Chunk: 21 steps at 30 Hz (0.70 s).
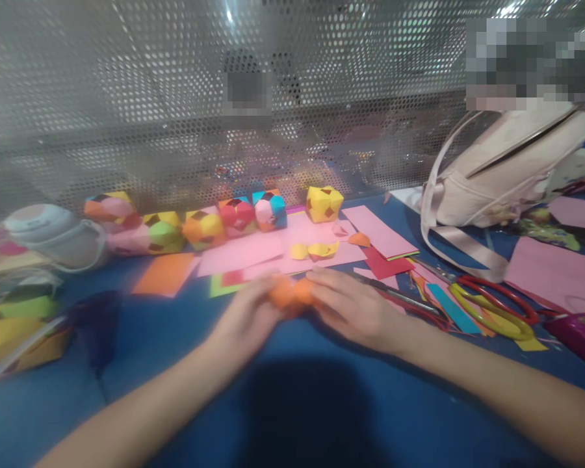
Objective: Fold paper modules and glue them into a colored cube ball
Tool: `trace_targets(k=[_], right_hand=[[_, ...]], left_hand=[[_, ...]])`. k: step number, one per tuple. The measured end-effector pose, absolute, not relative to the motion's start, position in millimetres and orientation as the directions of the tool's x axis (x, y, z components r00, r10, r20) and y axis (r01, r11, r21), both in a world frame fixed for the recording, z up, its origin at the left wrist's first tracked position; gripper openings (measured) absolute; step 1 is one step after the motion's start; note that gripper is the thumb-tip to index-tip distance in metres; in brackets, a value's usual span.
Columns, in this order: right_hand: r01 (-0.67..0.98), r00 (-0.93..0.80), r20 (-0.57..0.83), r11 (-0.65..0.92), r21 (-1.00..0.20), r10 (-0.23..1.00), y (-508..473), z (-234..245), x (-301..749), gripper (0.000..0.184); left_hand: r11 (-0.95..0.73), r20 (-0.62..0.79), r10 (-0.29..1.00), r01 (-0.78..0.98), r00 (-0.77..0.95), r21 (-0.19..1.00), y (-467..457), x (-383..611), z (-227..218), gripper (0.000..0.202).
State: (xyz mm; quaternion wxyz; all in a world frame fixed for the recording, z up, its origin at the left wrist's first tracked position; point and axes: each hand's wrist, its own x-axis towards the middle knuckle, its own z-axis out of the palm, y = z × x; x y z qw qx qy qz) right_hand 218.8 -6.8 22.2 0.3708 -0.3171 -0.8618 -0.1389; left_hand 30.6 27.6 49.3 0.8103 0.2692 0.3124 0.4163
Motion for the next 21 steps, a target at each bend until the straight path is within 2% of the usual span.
trace_targets(k=[10,16,21], right_hand=[[0.653,-0.57,0.717,0.751,0.097,0.402,-5,20,221,0.033],[0.647,-0.516,0.742,0.762,0.01,0.428,-7,14,217,0.041],[0.634,-0.499,0.762,0.774,-0.004,0.413,-9,15,213,0.053]], left_hand=[[0.517,-0.305,0.838,-0.478,0.454,0.71,29,31,46,0.018],[0.501,-0.275,0.847,-0.509,0.454,0.7,25,33,44,0.006],[0.438,-0.209,0.868,-0.497,0.45,0.749,22,34,46,0.011]])
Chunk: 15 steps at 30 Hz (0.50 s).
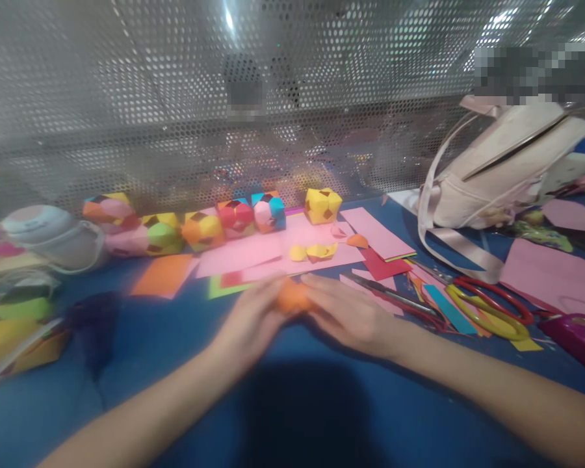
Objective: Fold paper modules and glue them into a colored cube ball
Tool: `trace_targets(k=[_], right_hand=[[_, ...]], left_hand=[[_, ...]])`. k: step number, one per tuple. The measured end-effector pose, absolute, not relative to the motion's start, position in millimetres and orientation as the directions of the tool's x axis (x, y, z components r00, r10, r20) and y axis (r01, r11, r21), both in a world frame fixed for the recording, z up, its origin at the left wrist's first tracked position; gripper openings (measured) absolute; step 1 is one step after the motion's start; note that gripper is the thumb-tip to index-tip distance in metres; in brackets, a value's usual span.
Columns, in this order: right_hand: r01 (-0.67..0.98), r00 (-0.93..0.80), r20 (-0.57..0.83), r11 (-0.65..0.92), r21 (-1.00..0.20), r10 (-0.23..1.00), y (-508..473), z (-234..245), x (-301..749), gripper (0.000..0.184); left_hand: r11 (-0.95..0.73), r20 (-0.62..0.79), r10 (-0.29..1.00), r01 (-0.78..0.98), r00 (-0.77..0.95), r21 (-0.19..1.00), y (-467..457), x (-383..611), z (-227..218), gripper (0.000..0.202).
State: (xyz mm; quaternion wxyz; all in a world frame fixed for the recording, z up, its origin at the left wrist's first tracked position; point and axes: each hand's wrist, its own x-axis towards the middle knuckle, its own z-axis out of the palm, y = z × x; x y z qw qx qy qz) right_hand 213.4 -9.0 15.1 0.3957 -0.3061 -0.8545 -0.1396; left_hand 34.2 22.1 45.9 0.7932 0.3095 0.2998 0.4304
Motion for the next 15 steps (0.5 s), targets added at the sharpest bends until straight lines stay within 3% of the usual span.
trace_targets(k=[6,10,15], right_hand=[[0.637,-0.481,0.745,0.768,-0.065,0.462,-9,17,214,0.052],[0.647,-0.448,0.731,0.751,-0.131,0.515,-10,20,215,0.045],[0.641,-0.454,0.727,0.756,-0.135,0.515,-13,25,213,0.044]], left_hand=[[0.388,-0.218,0.898,-0.455,0.381,0.801,20,33,48,0.018],[0.282,-0.167,0.921,-0.304,0.352,0.91,20,27,43,0.032],[0.17,-0.11,0.925,-0.136,0.365,0.976,19,23,40,0.034]])
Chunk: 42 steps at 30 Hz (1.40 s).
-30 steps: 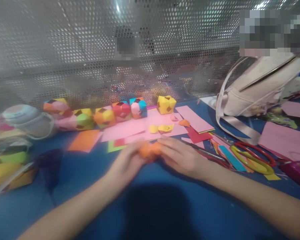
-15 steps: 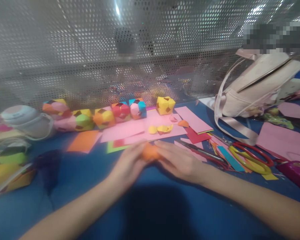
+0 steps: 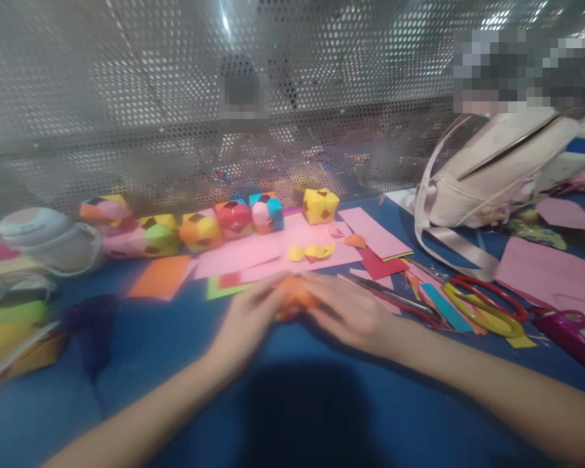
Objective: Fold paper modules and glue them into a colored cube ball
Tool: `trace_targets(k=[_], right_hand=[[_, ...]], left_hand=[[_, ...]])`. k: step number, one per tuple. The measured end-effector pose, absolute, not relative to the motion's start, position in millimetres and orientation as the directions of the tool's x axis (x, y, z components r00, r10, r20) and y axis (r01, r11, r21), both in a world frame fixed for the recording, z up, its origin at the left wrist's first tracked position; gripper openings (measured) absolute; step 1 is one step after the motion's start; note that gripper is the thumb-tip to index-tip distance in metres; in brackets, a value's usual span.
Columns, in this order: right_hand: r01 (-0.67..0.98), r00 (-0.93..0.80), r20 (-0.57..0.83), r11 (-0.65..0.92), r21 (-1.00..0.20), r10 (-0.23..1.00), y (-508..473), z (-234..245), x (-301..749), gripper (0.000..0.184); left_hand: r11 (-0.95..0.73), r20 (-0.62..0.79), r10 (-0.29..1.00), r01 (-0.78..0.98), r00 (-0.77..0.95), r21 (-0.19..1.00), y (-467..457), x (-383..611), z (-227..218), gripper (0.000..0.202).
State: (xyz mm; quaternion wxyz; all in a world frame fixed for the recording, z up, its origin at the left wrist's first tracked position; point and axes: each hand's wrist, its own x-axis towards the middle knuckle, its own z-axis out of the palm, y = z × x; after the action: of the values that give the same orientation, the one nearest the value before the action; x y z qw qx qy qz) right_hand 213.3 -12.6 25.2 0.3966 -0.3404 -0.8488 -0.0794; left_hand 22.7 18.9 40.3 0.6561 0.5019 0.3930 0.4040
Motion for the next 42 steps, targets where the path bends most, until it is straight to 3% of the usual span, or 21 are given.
trace_targets(k=[5,8,12,15,21,26,31,35,39,42], right_hand=[[0.712,-0.346,0.719,0.668,-0.217,0.602,-5,22,218,0.041],[0.788,-0.301,0.699,0.582,-0.2,0.649,4,12,224,0.038],[0.87,-0.328,0.546,0.472,-0.145,0.771,9,2,227,0.029],[0.915,-0.311,0.394,0.385,-0.123,0.865,6,3,225,0.024],[0.939,-0.331,0.2,0.343,-0.029,0.922,-4,16,220,0.025],[0.943,-0.307,0.132,0.32,-0.093,0.943,-8,33,222,0.024],[0.963,-0.197,0.123,0.216,-0.162,0.973,6,51,239,0.033],[0.978,-0.137,0.102,0.151,-0.146,0.985,32,53,261,0.027],[0.95,-0.242,0.109,0.259,-0.175,0.964,64,44,277,0.031],[0.875,-0.41,0.082,0.417,-0.244,0.908,82,38,280,0.027]], left_hand=[[0.075,-0.059,0.967,-0.057,0.246,0.996,29,17,49,0.027],[0.006,-0.018,0.974,0.057,0.225,0.998,44,10,44,0.027],[-0.271,0.168,0.915,0.249,0.368,0.93,61,3,28,0.043],[-0.415,0.192,0.825,0.339,0.532,0.844,62,2,22,0.053],[-0.511,0.204,0.758,0.37,0.62,0.775,57,7,21,0.049],[-0.569,0.249,0.707,0.324,0.662,0.756,65,3,23,0.044],[-0.743,0.286,0.612,0.411,0.738,0.528,83,-17,33,0.038],[-0.83,0.394,0.557,0.472,0.731,0.297,103,-44,36,0.028],[-0.829,0.406,0.553,0.531,0.727,0.178,116,-73,35,0.026],[-0.826,0.256,0.563,0.538,0.786,0.167,117,-88,38,0.03]])
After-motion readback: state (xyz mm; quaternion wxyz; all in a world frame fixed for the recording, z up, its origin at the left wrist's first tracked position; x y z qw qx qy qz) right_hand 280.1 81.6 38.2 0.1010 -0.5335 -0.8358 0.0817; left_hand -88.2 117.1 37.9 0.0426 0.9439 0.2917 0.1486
